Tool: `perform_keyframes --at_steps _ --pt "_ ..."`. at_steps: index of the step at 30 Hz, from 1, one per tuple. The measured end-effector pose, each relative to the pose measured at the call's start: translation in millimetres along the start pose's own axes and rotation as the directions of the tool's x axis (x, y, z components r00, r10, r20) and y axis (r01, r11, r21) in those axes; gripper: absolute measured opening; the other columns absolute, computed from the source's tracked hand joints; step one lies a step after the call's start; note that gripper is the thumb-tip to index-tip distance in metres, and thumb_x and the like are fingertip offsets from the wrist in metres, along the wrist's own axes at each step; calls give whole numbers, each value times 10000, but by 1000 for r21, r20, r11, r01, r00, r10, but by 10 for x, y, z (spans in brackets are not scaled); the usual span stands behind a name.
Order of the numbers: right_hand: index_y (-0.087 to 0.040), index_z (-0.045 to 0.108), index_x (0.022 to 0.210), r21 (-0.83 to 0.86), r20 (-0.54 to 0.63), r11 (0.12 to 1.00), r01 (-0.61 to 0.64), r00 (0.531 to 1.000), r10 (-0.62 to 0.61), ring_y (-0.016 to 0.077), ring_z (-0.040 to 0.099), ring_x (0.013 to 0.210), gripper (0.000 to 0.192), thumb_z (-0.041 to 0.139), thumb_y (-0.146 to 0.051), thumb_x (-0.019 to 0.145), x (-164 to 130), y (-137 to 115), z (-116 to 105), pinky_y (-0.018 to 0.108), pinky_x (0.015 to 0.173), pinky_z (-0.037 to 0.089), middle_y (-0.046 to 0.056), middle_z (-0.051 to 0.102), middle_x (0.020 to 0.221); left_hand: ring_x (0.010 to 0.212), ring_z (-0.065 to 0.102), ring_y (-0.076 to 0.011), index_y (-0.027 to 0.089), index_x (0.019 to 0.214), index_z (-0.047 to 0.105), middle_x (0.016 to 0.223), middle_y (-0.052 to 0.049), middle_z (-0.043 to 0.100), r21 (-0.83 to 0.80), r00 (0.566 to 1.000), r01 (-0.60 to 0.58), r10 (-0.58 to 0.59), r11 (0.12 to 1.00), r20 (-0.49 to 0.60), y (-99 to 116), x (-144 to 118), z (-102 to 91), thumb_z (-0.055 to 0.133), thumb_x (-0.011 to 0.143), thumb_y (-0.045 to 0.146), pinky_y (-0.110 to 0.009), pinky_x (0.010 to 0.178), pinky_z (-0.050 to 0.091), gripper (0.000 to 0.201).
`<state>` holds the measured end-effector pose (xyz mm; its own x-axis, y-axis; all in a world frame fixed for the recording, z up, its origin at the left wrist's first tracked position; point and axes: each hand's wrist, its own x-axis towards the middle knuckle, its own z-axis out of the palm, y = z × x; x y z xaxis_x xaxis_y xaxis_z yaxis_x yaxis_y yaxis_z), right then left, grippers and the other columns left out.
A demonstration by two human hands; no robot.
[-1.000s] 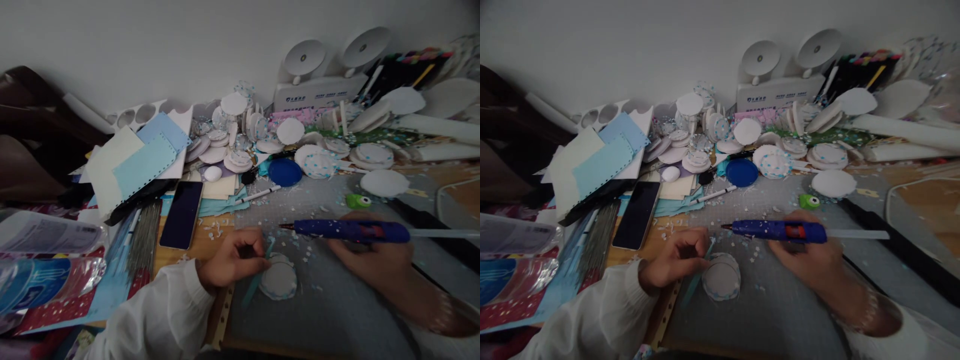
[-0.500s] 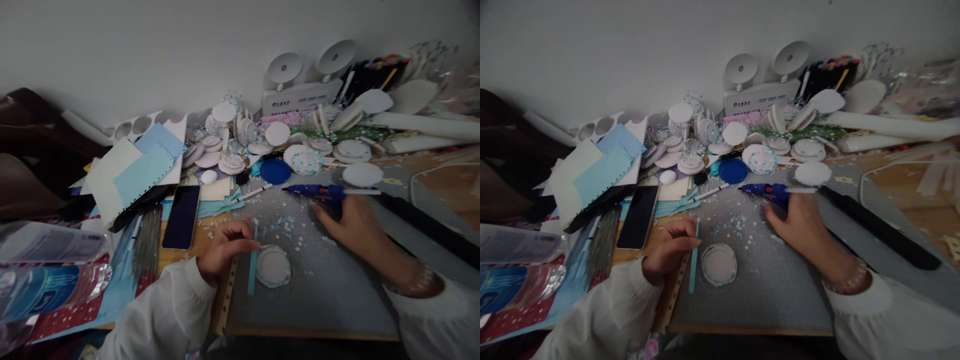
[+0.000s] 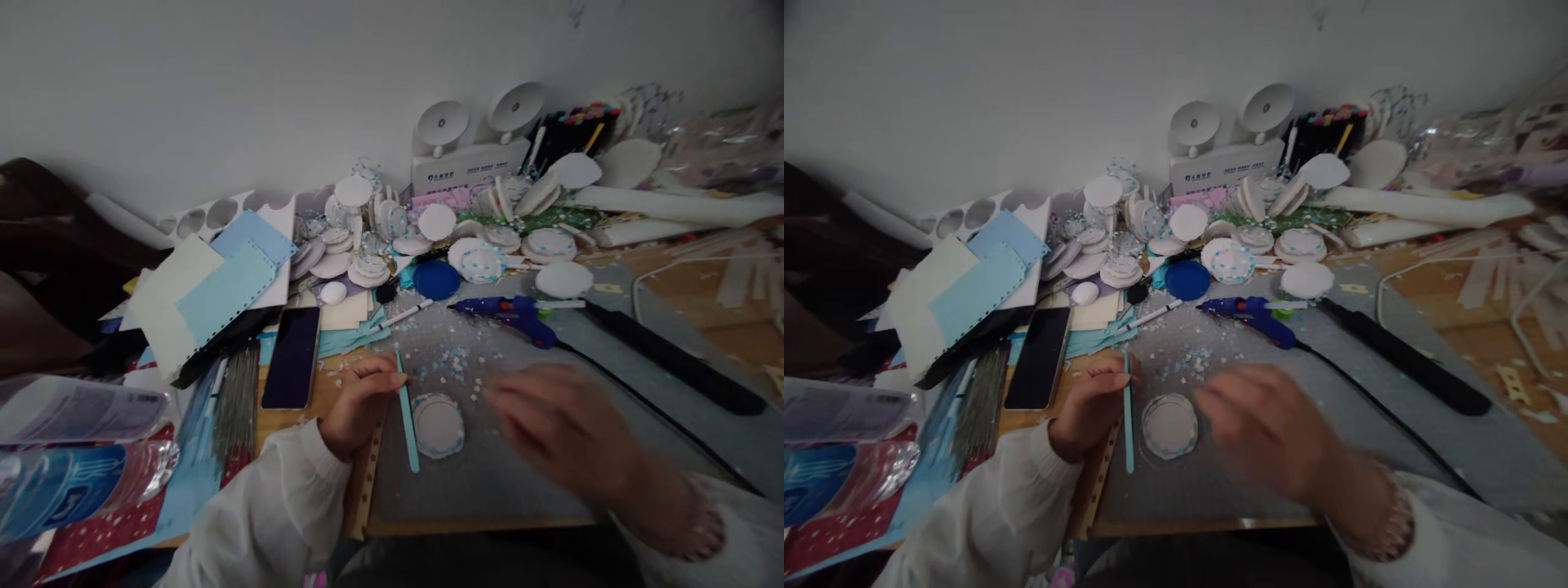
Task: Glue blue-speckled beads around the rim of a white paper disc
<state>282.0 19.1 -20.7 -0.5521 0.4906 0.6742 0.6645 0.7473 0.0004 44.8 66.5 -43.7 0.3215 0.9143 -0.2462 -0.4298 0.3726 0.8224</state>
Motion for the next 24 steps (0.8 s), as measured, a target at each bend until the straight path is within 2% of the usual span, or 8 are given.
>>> perform_keyframes --at_steps 3,7,10,14,18,21,22,24 --pt "-190 623 1080 68 55 971 230 971 -234 151 605 951 231 460 -128 928 290 -83 209 304 861 509 23 683 1016 604 491 -109 130 502 634 566 7 538 -2 1000 0 0 1000 -8 1 -12 13 774 571 218 -247 627 375 179" --pt "-167 657 962 42 -15 892 451 892 -451 154 626 937 155 507 -162 926 541 -113 438 299 791 538 16 686 985 562 443 -86 125 476 607 545 23 502 6 1000 -3 3 1000 4 16 -36 21 800 571 226 -227 573 337 238" --pt "-157 678 900 2 -59 849 528 848 -527 155 643 898 186 494 -141 923 580 -76 494 287 786 551 29 688 957 550 433 -78 126 499 628 538 29 499 16 1000 -21 20 1000 5 22 -48 11 823 582 241 -222 561 325 241" --pt "-149 682 895 36 -111 842 538 839 -532 159 652 902 180 504 -127 912 542 -15 449 284 857 550 54 699 973 581 464 -85 128 552 670 584 17 539 68 997 -63 60 996 46 2 -50 -10 830 633 280 -225 578 341 235" --pt "-128 659 958 162 -113 919 359 932 -344 174 660 870 178 484 -114 923 484 112 319 313 801 570 74 716 932 636 522 -112 141 632 716 641 -11 606 219 986 -129 102 967 130 -19 -32 -26 764 741 323 -237 622 388 218" --pt "-175 644 1003 332 -150 938 95 988 -47 172 679 821 143 592 -126 879 404 237 269 310 729 584 64 731 905 726 580 -150 142 707 726 739 -48 665 448 958 -280 220 849 183 4 -11 -55 730 780 289 -262 683 427 164" --pt "-197 644 985 410 -171 912 -20 980 98 173 687 806 153 641 -130 847 367 265 278 311 712 583 57 734 896 730 581 -153 139 715 715 747 -51 663 518 940 -339 266 786 212 21 -5 -68 723 785 276 -266 683 429 155" --pt "-222 627 944 537 -192 816 -216 910 367 177 698 768 166 679 -130 816 287 285 334 318 682 579 39 730 862 708 562 -148 133 713 678 732 -46 633 627 904 -427 303 652 301 63 2 -91 686 813 264 -265 664 418 165"
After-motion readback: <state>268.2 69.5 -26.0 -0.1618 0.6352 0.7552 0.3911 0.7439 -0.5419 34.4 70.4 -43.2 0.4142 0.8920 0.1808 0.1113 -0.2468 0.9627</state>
